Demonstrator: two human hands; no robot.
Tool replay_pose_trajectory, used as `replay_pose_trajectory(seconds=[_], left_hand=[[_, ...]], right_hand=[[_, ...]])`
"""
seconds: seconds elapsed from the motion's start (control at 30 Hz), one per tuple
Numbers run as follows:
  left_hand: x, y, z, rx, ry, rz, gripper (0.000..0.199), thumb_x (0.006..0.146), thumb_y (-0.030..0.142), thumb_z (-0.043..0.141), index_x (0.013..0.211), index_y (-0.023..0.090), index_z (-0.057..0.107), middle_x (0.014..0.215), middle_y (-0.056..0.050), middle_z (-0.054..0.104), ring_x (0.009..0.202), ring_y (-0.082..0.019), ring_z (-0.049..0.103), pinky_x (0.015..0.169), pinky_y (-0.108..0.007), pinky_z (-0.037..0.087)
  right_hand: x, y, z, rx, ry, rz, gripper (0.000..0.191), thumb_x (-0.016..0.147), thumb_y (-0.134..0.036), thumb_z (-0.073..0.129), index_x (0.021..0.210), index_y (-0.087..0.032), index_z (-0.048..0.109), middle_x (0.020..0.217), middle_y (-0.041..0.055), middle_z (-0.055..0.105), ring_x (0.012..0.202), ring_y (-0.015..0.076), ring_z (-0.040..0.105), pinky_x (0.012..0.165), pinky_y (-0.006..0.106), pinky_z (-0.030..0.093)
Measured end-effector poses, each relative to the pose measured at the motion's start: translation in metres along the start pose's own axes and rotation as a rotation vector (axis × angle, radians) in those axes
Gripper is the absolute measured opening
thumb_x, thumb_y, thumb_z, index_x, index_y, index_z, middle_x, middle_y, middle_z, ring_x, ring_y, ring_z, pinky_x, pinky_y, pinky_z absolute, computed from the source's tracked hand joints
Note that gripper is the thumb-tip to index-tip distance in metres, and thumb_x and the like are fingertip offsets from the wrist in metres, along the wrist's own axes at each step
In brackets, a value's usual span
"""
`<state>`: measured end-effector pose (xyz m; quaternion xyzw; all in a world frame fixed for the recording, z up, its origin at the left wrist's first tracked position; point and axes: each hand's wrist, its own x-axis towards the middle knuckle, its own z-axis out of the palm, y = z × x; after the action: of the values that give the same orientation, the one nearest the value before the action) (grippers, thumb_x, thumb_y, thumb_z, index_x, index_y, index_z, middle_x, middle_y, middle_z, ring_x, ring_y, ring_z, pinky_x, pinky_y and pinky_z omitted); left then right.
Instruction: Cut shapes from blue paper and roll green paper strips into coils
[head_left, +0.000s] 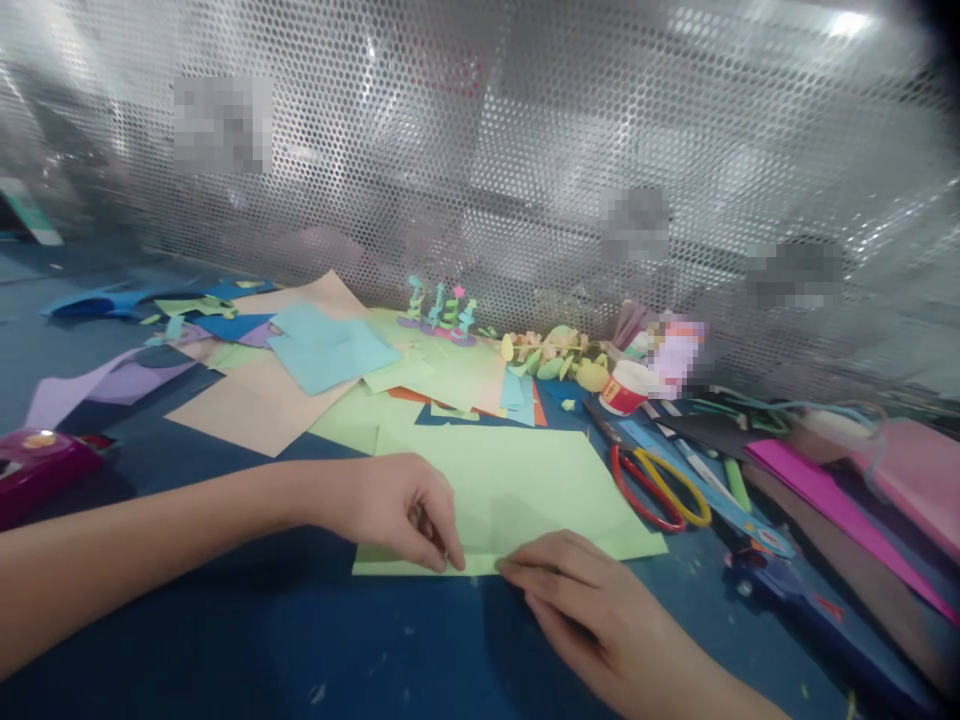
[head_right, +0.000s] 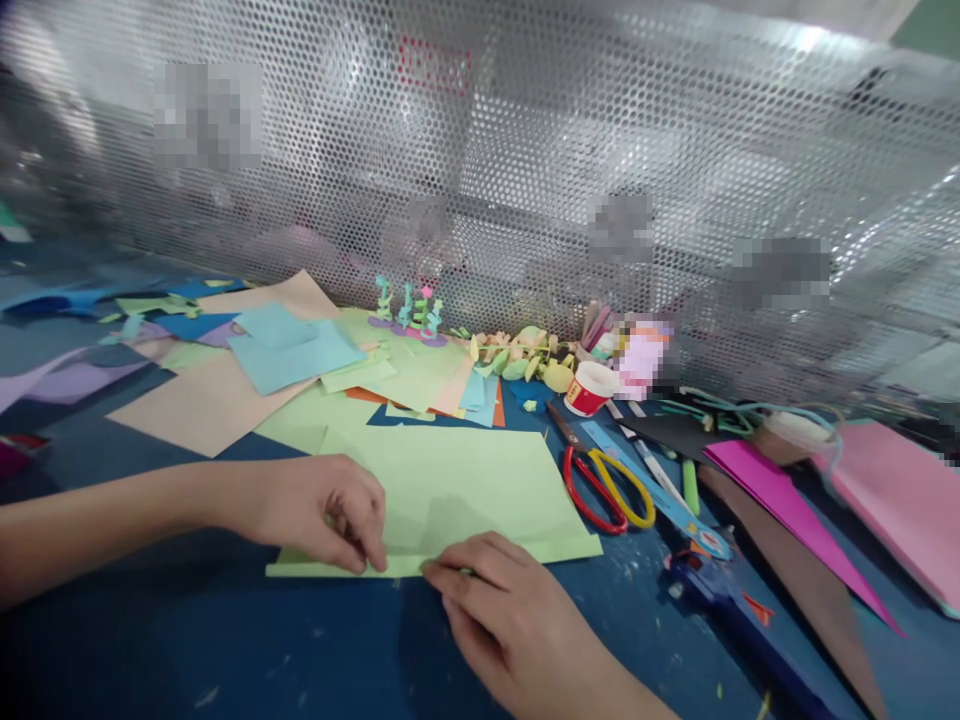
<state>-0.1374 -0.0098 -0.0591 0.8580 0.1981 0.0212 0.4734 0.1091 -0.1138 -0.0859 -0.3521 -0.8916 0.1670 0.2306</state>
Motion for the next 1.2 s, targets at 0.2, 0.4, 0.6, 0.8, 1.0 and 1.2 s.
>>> replay_pose_trajectory(seconds=[0.2,0.4,0.6,0.8,1.0,1.2], left_hand=[[0.000,0.003,-0.001,0.148,-0.013,0.047,0.021,0.077,0.019,0.066,0.096,0.023,0.074,0.082,-0.002,0.065,0.064,-0.009,0.058,0.061,-0.015,0.044],[-0.001,0.013,0.002,0.342,-0.021,0.112,0.022,0.080,0.012,0.059,0.095,0.019,0.074,0.082,-0.005,0.066,0.073,-0.013,0.060,0.066,-0.018,0.042],[-0.002,0.010,0.003,0.333,-0.039,0.136,0.021,0.082,0.014,0.059,0.097,0.019,0.073,0.082,-0.005,0.066,0.074,-0.012,0.060,0.067,-0.017,0.042],[-0.001,0.011,0.002,0.350,-0.055,0.132,0.021,0.083,0.016,0.058,0.097,0.018,0.073,0.084,-0.006,0.065,0.075,-0.013,0.060,0.067,-0.017,0.042],[-0.004,0.013,0.004,0.411,-0.054,0.141,0.022,0.086,0.018,0.055,0.098,0.018,0.073,0.083,-0.006,0.064,0.075,-0.013,0.060,0.068,-0.018,0.042],[-0.004,0.012,0.005,0.367,-0.030,0.116,0.021,0.082,0.015,0.058,0.096,0.018,0.074,0.080,-0.004,0.065,0.071,-0.011,0.060,0.065,-0.016,0.043]], right_hand=[[0.000,0.000,0.001,-0.057,-0.016,-0.028,0.038,0.088,-0.006,0.046,0.122,-0.020,0.054,0.106,0.0076,0.059,0.095,0.0169,0.052,0.085,0.032,0.047],[0.003,-0.004,-0.002,-0.164,-0.060,-0.073,0.042,0.087,-0.008,0.046,0.128,-0.017,0.050,0.108,0.0092,0.059,0.099,0.0197,0.051,0.088,0.035,0.047],[0.006,-0.005,-0.005,-0.170,-0.082,-0.028,0.040,0.088,-0.011,0.045,0.125,-0.022,0.054,0.109,0.0085,0.058,0.097,0.0198,0.051,0.085,0.034,0.049],[0.005,-0.006,-0.003,-0.186,-0.070,-0.026,0.038,0.087,-0.011,0.047,0.123,-0.019,0.055,0.107,0.0094,0.058,0.098,0.0194,0.053,0.086,0.034,0.050],[-0.011,0.000,-0.009,-0.331,0.081,-0.081,0.024,0.085,-0.012,0.051,0.104,-0.013,0.065,0.090,0.0102,0.062,0.088,0.0198,0.058,0.080,0.032,0.053],[-0.022,0.008,-0.021,-0.436,0.143,-0.048,0.018,0.084,-0.010,0.049,0.088,-0.014,0.066,0.073,0.0066,0.063,0.070,0.0182,0.058,0.065,0.033,0.052]])
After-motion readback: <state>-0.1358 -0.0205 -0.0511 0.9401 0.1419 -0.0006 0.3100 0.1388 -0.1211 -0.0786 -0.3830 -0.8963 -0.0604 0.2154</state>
